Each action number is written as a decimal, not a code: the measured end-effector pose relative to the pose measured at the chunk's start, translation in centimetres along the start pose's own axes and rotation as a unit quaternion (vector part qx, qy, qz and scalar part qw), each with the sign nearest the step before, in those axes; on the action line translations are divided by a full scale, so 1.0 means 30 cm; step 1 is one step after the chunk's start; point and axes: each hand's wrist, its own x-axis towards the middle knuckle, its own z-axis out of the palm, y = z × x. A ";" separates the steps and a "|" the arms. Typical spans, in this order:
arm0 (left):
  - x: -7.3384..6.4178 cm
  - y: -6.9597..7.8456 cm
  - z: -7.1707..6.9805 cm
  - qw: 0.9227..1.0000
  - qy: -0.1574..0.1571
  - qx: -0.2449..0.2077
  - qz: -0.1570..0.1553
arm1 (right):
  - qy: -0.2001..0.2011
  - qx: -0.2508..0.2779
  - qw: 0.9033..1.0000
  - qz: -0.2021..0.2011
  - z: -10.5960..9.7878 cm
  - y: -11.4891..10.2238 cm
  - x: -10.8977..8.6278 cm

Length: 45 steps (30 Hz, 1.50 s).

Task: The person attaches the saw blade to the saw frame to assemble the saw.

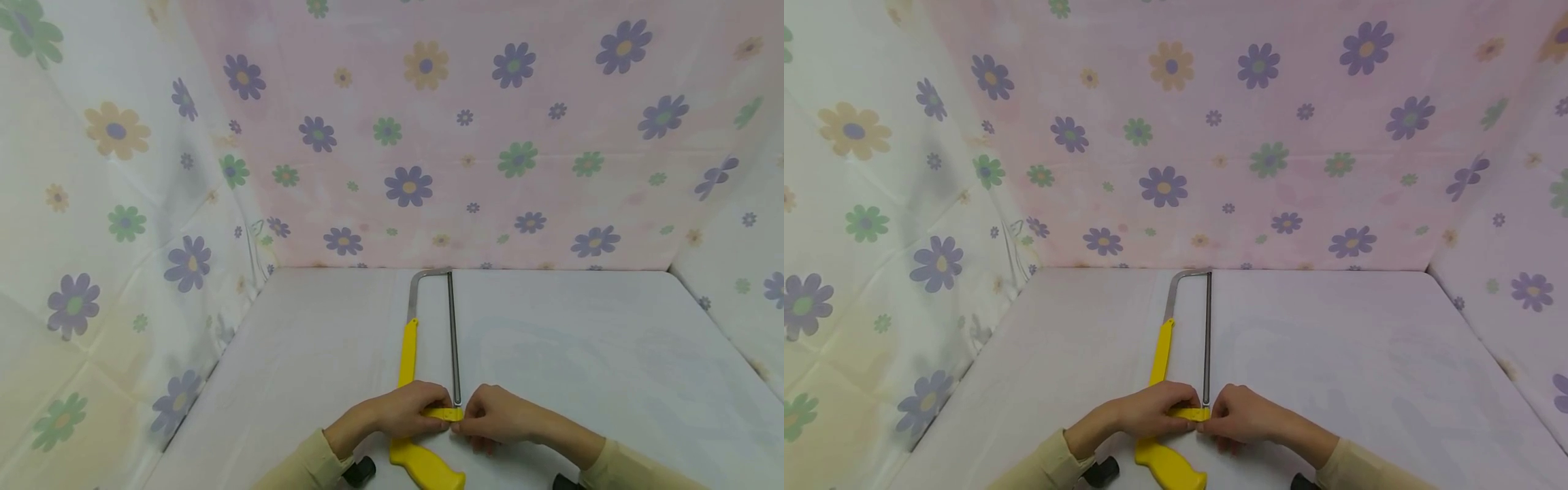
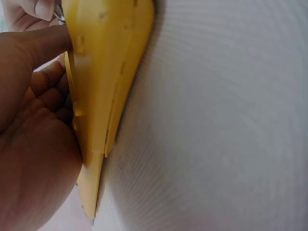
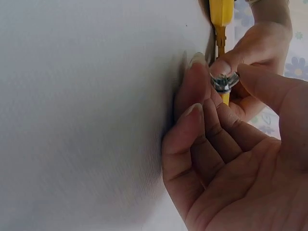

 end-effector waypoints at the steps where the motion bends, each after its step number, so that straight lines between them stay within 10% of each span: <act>1: 0.001 -0.001 0.000 1.000 0.000 -0.001 0.000 | 0.000 -0.001 1.000 -0.002 -0.003 0.001 -0.001; 45: 0.001 0.004 0.006 1.000 0.010 -0.004 0.003 | 0.000 0.001 1.000 0.002 0.006 0.003 0.000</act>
